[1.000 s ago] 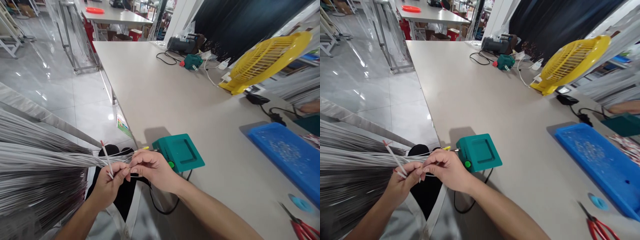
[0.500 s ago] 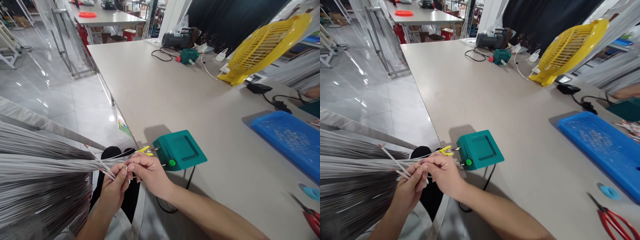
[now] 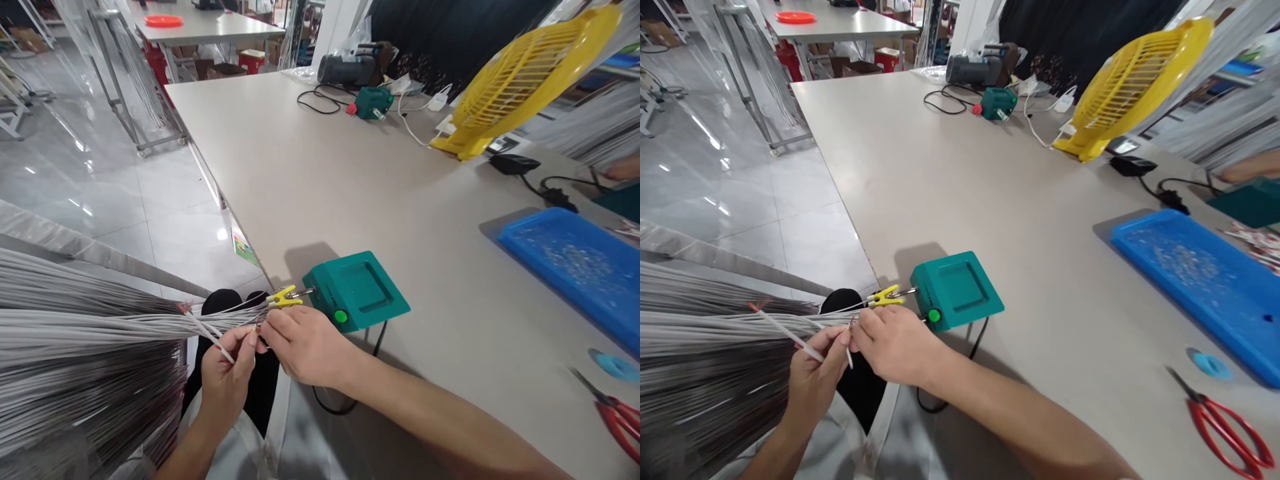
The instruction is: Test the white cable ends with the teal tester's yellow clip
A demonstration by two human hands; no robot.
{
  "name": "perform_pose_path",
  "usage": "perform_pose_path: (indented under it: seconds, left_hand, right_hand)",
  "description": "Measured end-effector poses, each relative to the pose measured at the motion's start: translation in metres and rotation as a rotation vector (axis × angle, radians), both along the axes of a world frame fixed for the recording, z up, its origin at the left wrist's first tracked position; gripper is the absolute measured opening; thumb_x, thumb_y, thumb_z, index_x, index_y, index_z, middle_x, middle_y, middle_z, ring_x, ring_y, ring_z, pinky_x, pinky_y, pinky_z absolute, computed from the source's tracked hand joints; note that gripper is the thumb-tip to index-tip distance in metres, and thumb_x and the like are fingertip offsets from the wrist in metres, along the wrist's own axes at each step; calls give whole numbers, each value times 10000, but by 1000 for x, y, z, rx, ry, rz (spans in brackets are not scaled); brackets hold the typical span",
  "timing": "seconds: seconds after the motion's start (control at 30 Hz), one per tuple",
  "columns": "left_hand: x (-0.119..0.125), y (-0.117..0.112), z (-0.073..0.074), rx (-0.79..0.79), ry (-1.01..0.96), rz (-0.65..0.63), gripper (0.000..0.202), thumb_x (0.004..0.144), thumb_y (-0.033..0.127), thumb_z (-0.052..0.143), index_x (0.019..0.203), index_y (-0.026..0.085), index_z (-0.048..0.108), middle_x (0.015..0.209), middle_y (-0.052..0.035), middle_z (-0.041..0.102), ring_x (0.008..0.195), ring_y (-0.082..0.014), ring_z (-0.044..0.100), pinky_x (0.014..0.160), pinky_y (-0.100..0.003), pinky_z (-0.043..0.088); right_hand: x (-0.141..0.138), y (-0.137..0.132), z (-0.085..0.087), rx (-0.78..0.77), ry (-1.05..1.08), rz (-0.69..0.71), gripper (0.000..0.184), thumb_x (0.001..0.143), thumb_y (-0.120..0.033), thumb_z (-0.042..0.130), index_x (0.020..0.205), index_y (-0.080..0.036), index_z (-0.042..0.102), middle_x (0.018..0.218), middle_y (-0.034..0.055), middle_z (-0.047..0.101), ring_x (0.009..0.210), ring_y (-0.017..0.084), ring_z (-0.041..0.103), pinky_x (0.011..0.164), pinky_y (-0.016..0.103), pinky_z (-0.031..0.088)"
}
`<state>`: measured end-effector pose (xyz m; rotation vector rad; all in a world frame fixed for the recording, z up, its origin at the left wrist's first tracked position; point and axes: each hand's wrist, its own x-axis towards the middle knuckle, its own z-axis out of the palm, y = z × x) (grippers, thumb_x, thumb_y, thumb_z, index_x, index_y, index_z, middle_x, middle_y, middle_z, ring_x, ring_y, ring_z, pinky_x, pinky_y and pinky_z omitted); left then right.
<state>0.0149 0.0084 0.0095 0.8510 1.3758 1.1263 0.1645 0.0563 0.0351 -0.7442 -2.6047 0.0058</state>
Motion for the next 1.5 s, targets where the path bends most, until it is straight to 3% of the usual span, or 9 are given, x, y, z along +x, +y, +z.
perform_pose_path:
  seconds: [0.1, 0.2, 0.3, 0.4, 0.57, 0.77, 0.97, 1.2, 1.5]
  left_hand:
    - [-2, 3, 1, 5, -34, 45, 191, 793, 342, 593, 786, 156, 635, 618, 12, 554, 429, -56, 328, 387, -189, 253]
    - [-3, 4, 6, 17, -27, -22, 204, 800, 349, 586, 821, 152, 635, 627, 7, 554, 411, -44, 310, 366, -180, 220]
    - [-3, 4, 9, 26, 13, -108, 237, 813, 365, 559, 762, 149, 640, 499, 36, 463, 384, -48, 277, 352, -179, 192]
    - [-5, 5, 9, 79, 121, -173, 198, 795, 327, 579, 752, 159, 674, 487, 20, 484, 445, -91, 417, 410, -190, 322]
    - [-7, 8, 3, 143, 329, -189, 106, 729, 246, 626, 743, 183, 711, 720, -35, 672, 689, -182, 594, 649, -263, 462]
    - [-5, 19, -1, 16, 145, -42, 252, 727, 278, 653, 957, 180, 676, 740, -16, 699, 719, -161, 616, 707, -253, 467]
    - [-1, 26, 2, 6, 79, -84, 468, 773, 297, 619, 1219, 195, 522, 714, 0, 684, 669, -125, 591, 605, -217, 436]
    - [4, 28, -5, -24, 14, -61, 405, 763, 292, 630, 1157, 214, 578, 719, 2, 671, 490, -55, 475, 417, -158, 320]
    - [14, 33, -2, -126, -149, 14, 585, 702, 325, 692, 1223, 127, 513, 693, -55, 681, 374, -14, 274, 332, -144, 219]
  right_hand:
    - [6, -3, 6, -141, 52, -32, 224, 837, -118, 368, 755, -152, 574, 692, 55, 551, 580, 143, 487, 500, 274, 379]
    - [8, -2, 12, -387, 298, -207, 174, 869, -198, 421, 923, -146, 578, 845, 77, 594, 675, 133, 545, 556, 244, 443]
    - [4, 2, 13, -542, 412, -181, 171, 870, -249, 471, 980, -165, 572, 929, 73, 599, 711, 119, 562, 608, 227, 470]
    - [-1, 4, 8, -470, 294, -63, 207, 874, -172, 408, 786, -160, 595, 759, 50, 594, 737, 137, 559, 629, 232, 461]
    - [8, 3, 8, -118, -30, -68, 189, 814, -128, 428, 707, -136, 583, 704, 60, 581, 584, 151, 518, 522, 273, 417]
    - [41, 19, 32, -3, 33, -282, 183, 876, -195, 439, 903, -134, 610, 867, 74, 634, 742, 145, 588, 627, 248, 451]
    - [35, 35, 34, -162, -413, -215, 271, 839, -226, 541, 1087, -125, 579, 970, 107, 636, 977, 249, 548, 984, 500, 297]
    - [29, 50, 42, -342, -500, -198, 158, 836, -216, 535, 963, -161, 613, 946, 80, 634, 958, 236, 548, 995, 567, 217]
    - [25, 53, 38, -253, -542, -209, 82, 782, -105, 516, 760, -122, 592, 723, 66, 617, 816, 210, 577, 1020, 570, 131]
